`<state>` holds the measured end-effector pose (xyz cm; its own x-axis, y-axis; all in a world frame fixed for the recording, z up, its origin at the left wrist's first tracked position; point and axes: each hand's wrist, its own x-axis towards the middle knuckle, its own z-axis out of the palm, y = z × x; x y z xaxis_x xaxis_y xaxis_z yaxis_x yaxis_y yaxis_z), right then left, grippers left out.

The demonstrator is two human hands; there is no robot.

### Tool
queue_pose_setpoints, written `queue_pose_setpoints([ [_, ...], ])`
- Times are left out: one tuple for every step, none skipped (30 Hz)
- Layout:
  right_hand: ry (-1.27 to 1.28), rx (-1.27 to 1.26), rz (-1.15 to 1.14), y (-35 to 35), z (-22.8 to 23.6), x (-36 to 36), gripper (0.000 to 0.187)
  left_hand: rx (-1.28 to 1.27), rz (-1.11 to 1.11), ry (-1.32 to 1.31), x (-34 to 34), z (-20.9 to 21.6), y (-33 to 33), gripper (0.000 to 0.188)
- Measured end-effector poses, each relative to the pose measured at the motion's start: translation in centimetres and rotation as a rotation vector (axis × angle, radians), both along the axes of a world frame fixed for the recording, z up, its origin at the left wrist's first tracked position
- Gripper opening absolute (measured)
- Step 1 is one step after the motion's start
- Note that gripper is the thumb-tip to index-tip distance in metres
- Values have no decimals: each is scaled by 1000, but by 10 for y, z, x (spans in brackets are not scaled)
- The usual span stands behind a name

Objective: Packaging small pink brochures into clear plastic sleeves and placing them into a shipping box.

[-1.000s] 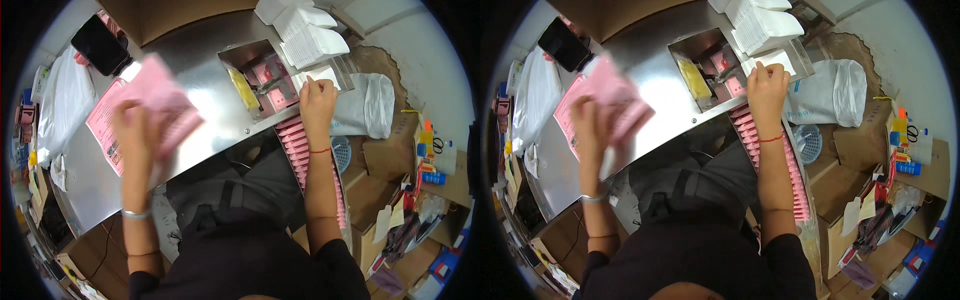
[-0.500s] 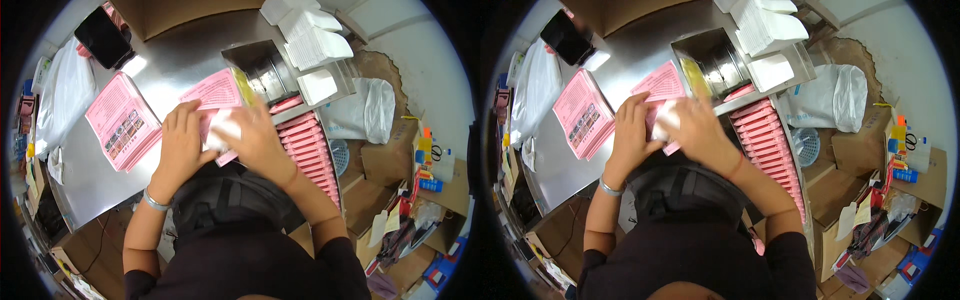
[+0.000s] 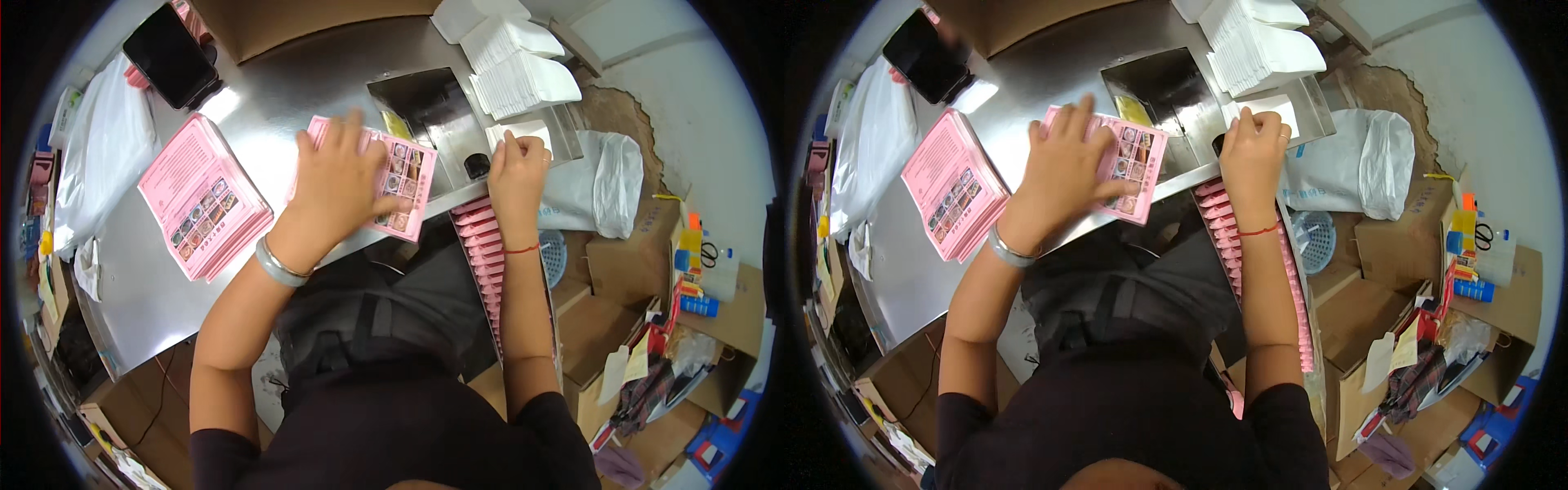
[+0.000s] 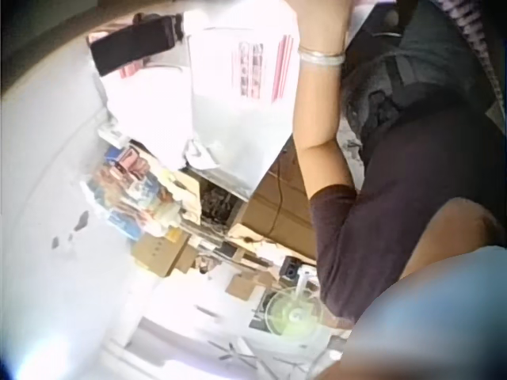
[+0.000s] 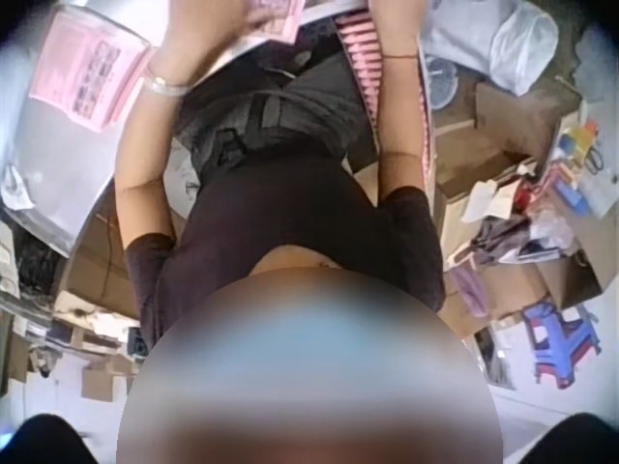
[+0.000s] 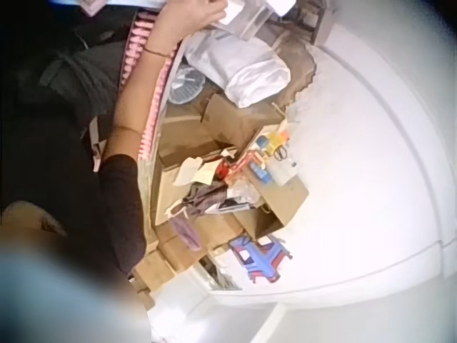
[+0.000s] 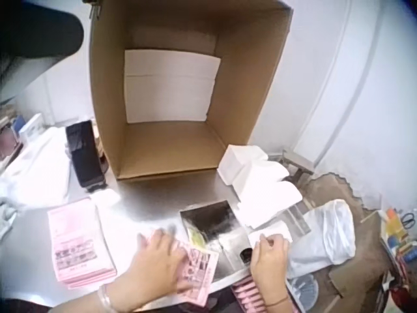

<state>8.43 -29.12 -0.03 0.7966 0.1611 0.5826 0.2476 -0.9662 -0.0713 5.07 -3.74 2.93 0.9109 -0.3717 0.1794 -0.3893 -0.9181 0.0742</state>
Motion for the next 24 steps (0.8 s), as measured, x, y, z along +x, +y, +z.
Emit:
queue_pose_setpoints([
  [18,6,-4,-4,0,0,23,3,0,-1,-3,5,2,62],
  [21,30,13,-6,0,1,25,1,56,3,-10,11,7,63],
  [20,30,8,-13,0,1,25,-1,111,7,-19,14,9,63],
  [79,102,57,-21,1,2,26,49,104,31,-29,16,11,61],
  [138,174,105,-28,2,3,29,-108,88,191,-42,4,12,55],
  [136,178,102,-32,5,4,29,-204,30,105,-51,-4,9,51],
  [55,160,111,-36,10,6,30,-302,-29,22,-57,-8,7,48],
  [-25,142,123,-34,21,7,32,-357,-25,88,-57,-6,7,51],
  [-90,204,221,-19,22,-2,33,-358,-26,90,-53,-5,11,51],
  [-151,268,322,17,26,-22,34,-320,-55,77,-48,-6,17,53],
  [86,355,485,54,29,-48,33,-281,-86,69,-45,-7,25,55],
  [314,-223,736,79,27,-80,29,-312,-46,132,-40,-11,32,60],
  [253,-48,726,91,27,-78,29,-420,-77,156,-35,-6,36,63],
  [198,125,713,95,28,-79,32,-516,-100,226,-32,-2,34,66],
  [178,29,614,88,23,-57,33,-611,-121,296,-31,1,28,70],
  [262,-37,517,90,19,-40,31,-693,-113,366,-31,9,15,70],
  [343,-105,416,93,15,-25,30,-660,-207,166,-27,3,-1,72],
  [365,-138,415,91,9,-14,28,-660,-241,141,-31,4,-14,72],
  [364,-138,418,92,10,5,28,-655,-268,115,-35,8,-20,72],
  [459,-173,384,97,12,26,26,-648,-249,111,-42,10,-15,72],
  [552,-216,341,96,15,36,24,-763,-279,199,-49,13,-12,73],
  [550,-228,324,84,13,33,24,-888,-337,291,-54,18,-11,74],
  [459,-118,205,69,2,34,24,-715,-195,214,-58,25,2,77],
  [372,-6,101,59,-2,34,24,-540,-38,139,-63,27,28,81],
])
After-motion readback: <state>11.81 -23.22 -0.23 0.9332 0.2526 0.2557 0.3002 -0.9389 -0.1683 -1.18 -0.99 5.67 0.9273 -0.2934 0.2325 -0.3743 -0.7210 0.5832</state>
